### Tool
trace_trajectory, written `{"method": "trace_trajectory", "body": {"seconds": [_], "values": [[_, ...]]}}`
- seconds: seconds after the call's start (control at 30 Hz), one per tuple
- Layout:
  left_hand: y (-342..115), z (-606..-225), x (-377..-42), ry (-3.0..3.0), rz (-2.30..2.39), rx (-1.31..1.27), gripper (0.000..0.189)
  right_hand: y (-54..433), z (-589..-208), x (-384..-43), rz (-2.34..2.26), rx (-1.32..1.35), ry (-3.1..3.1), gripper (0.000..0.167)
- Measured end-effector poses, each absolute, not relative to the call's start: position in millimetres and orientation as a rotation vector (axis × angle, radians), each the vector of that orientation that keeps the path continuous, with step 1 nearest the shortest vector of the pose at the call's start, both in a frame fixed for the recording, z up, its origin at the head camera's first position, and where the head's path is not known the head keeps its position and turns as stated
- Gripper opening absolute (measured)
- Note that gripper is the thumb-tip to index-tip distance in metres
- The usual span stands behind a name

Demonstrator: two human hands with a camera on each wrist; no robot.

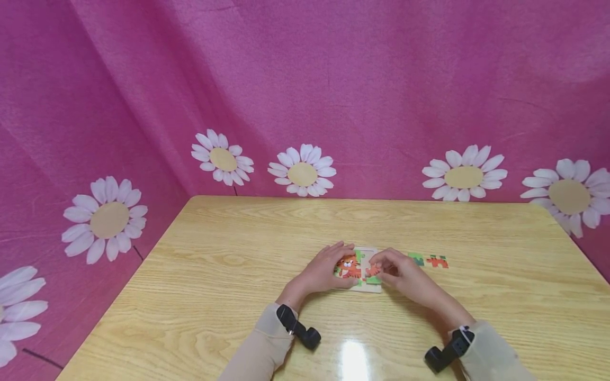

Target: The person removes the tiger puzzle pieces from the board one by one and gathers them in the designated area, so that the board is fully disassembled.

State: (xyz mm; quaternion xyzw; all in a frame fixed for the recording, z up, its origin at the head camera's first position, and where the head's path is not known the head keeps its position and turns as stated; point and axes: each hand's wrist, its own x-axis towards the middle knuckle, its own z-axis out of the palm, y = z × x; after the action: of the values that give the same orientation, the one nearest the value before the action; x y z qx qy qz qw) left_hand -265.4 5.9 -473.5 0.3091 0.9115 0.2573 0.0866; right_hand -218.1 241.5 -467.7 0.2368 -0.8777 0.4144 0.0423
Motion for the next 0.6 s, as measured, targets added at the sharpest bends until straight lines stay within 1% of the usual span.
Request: {"method": "trace_trajectory", "body": {"seconds": [0.6], "values": [[6, -474, -266, 2.715, 0.78, 0.913, 0.074, 260, -468, -215, 1.24, 0.663, -2.675, 0.025]]}}
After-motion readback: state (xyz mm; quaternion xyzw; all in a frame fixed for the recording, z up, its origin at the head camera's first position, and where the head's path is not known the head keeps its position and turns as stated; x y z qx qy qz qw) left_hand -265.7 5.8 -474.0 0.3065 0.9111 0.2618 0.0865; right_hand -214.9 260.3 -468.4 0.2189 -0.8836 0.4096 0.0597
